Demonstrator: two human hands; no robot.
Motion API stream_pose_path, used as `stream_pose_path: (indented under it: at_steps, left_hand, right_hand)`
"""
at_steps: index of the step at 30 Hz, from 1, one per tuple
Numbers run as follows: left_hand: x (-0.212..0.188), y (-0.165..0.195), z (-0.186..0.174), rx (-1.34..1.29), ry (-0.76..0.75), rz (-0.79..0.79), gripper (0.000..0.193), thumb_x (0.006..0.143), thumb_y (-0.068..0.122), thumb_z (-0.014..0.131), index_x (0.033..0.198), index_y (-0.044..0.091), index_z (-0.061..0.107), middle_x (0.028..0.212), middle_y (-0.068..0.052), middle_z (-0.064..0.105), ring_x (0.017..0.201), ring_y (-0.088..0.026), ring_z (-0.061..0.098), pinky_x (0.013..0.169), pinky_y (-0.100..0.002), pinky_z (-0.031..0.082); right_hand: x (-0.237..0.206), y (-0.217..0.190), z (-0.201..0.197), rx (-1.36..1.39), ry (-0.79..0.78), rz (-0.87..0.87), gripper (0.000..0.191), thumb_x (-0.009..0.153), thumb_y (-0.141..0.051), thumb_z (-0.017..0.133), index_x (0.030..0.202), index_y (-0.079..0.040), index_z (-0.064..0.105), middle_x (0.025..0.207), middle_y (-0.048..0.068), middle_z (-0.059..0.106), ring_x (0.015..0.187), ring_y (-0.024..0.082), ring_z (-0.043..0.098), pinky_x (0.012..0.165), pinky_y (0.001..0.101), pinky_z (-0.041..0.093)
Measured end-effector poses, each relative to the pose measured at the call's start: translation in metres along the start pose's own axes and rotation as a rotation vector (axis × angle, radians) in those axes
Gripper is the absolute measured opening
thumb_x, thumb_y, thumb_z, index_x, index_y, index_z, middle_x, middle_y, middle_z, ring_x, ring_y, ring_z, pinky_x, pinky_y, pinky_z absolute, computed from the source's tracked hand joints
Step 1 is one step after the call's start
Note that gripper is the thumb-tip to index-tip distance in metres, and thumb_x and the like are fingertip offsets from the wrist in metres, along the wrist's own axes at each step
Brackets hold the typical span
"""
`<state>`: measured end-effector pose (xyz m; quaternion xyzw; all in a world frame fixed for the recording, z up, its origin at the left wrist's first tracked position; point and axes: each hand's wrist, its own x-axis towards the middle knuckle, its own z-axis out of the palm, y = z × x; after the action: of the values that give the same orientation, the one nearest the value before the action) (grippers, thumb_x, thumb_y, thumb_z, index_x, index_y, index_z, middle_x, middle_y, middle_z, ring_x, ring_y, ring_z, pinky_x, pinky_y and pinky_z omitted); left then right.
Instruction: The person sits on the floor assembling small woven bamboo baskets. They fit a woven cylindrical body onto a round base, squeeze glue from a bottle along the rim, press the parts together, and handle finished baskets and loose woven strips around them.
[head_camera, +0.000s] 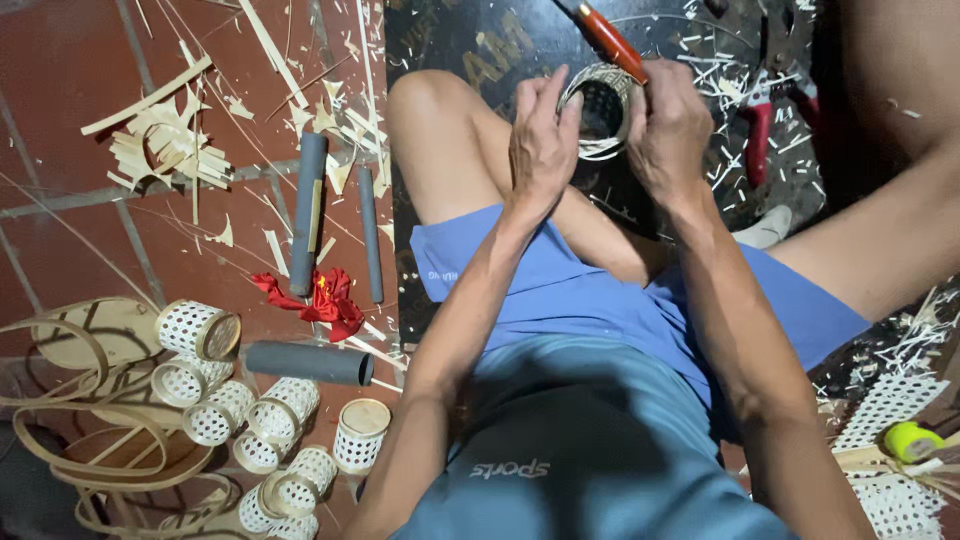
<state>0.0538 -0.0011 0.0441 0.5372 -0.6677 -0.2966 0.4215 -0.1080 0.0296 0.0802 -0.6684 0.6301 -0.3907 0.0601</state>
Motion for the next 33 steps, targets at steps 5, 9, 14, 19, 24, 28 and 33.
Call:
stream_pose_path:
  at_steps: [5, 9, 14, 19, 24, 28, 33]
  left_hand:
    - [0.008, -0.013, 0.008, -0.053, -0.039, -0.024, 0.033, 0.103, 0.017, 0.066, 0.134, 0.005, 0.065, 0.116, -0.013, 0.063, 0.099, -0.027, 0.066, 0.089, -0.035, 0.055]
    - [0.005, -0.015, 0.003, -0.107, -0.097, -0.129, 0.041, 0.097, 0.019, 0.069, 0.135, 0.004, 0.063, 0.114, -0.014, 0.062, 0.093, -0.025, 0.065, 0.084, -0.034, 0.056]
    - [0.001, -0.011, 0.0, -0.071, -0.08, -0.093, 0.043, 0.099, 0.019, 0.068, 0.139, 0.004, 0.061, 0.121, -0.014, 0.062, 0.101, -0.025, 0.066, 0.09, -0.033, 0.056]
    - [0.01, -0.012, 0.009, -0.095, -0.045, -0.107, 0.035, 0.098, 0.02, 0.07, 0.13, 0.004, 0.066, 0.118, -0.013, 0.067, 0.1, -0.024, 0.068, 0.09, -0.033, 0.056]
    - [0.032, -0.025, 0.026, -0.192, 0.017, -0.017, 0.021, 0.098, 0.019, 0.073, 0.112, 0.004, 0.076, 0.112, -0.011, 0.076, 0.106, -0.023, 0.07, 0.096, -0.035, 0.054]
    - [0.043, -0.032, 0.042, -0.614, -0.058, -0.237, 0.024, 0.1, 0.018, 0.074, 0.115, -0.002, 0.076, 0.111, -0.012, 0.076, 0.105, -0.018, 0.068, 0.095, -0.031, 0.053]
    - [0.055, -0.032, 0.047, -0.836, -0.139, -0.368, 0.028, 0.102, 0.019, 0.069, 0.12, -0.002, 0.073, 0.106, -0.008, 0.074, 0.098, -0.015, 0.064, 0.091, -0.03, 0.052]
  right_hand:
    - [0.011, 0.004, 0.014, 0.004, 0.002, 0.013, 0.017, 0.103, 0.003, 0.069, 0.119, -0.001, 0.069, 0.108, 0.018, 0.071, 0.096, 0.038, 0.069, 0.081, 0.0456, 0.055]
    - [0.008, -0.003, 0.013, 0.035, 0.015, -0.001, 0.017, 0.103, 0.006, 0.067, 0.119, 0.0, 0.066, 0.114, 0.018, 0.07, 0.102, 0.037, 0.07, 0.086, 0.0434, 0.057]
    - [0.002, -0.007, 0.015, -0.003, 0.081, -0.031, 0.02, 0.1, 0.007, 0.067, 0.118, 0.0, 0.065, 0.119, 0.019, 0.069, 0.105, 0.037, 0.071, 0.088, 0.0418, 0.058]
    - [0.007, 0.013, 0.027, -0.067, 0.062, -0.071, 0.023, 0.1, 0.008, 0.068, 0.121, 0.001, 0.067, 0.104, 0.018, 0.07, 0.093, 0.037, 0.069, 0.079, 0.0453, 0.055]
    - [0.006, 0.033, 0.036, 0.048, 0.104, -0.024, 0.017, 0.103, 0.007, 0.07, 0.119, 0.0, 0.067, 0.099, 0.019, 0.069, 0.086, 0.035, 0.069, 0.073, 0.0428, 0.055]
    - [0.007, 0.043, 0.04, 0.181, 0.151, -0.001, 0.012, 0.105, 0.005, 0.066, 0.117, 0.002, 0.067, 0.103, 0.019, 0.069, 0.09, 0.034, 0.071, 0.08, 0.041, 0.057]
    - [0.011, 0.054, 0.046, 0.383, 0.097, 0.212, 0.009, 0.108, -0.003, 0.065, 0.114, 0.002, 0.07, 0.097, 0.014, 0.07, 0.085, 0.024, 0.068, 0.077, 0.0341, 0.054]
